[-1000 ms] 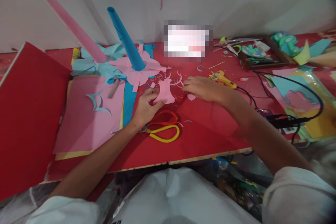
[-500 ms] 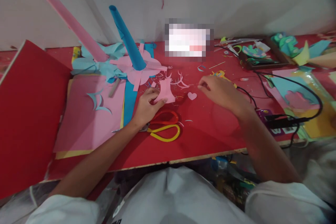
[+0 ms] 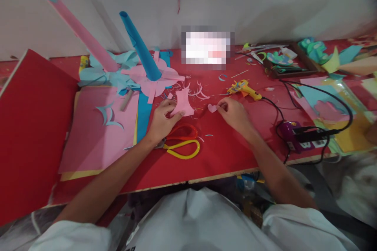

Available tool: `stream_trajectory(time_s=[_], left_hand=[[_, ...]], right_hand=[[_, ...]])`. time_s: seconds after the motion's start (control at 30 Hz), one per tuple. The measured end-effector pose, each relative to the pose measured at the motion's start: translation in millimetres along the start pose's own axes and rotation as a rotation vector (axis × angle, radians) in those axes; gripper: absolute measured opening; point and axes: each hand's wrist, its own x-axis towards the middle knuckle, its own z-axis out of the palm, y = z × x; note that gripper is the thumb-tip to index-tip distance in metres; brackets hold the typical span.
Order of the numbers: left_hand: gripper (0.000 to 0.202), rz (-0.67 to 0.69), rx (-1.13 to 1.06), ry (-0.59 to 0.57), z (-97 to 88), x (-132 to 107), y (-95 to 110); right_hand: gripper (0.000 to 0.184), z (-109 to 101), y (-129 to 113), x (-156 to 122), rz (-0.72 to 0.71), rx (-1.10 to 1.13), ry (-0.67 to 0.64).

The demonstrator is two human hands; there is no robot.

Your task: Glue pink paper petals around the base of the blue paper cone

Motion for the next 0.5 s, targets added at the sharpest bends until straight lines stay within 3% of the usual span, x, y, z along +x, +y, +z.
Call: stream_trajectory(time_s=[0.17,0.27,0.37,0.5], left_hand=[[0.048,0.004,0.006,-0.005,0.0,0,1],[0.048,0.008,0.0,0.001,0.4,-1,0],[0.051,0.017,-0.007,0.009,1.2,-1,-2],[0.051,0.017,-0.005,0.015,1.7,-1,-4]], right_hand=[[0.009,3,2,1,-0.067,0.07,0.034],[0.012,-4,2,2,-0.191,0.092,0.052],[0.022,-15,-1,5,-0.342,0.052,0.006],[0.037,-31,-14,16,-0.54,-0.164,-0.115]])
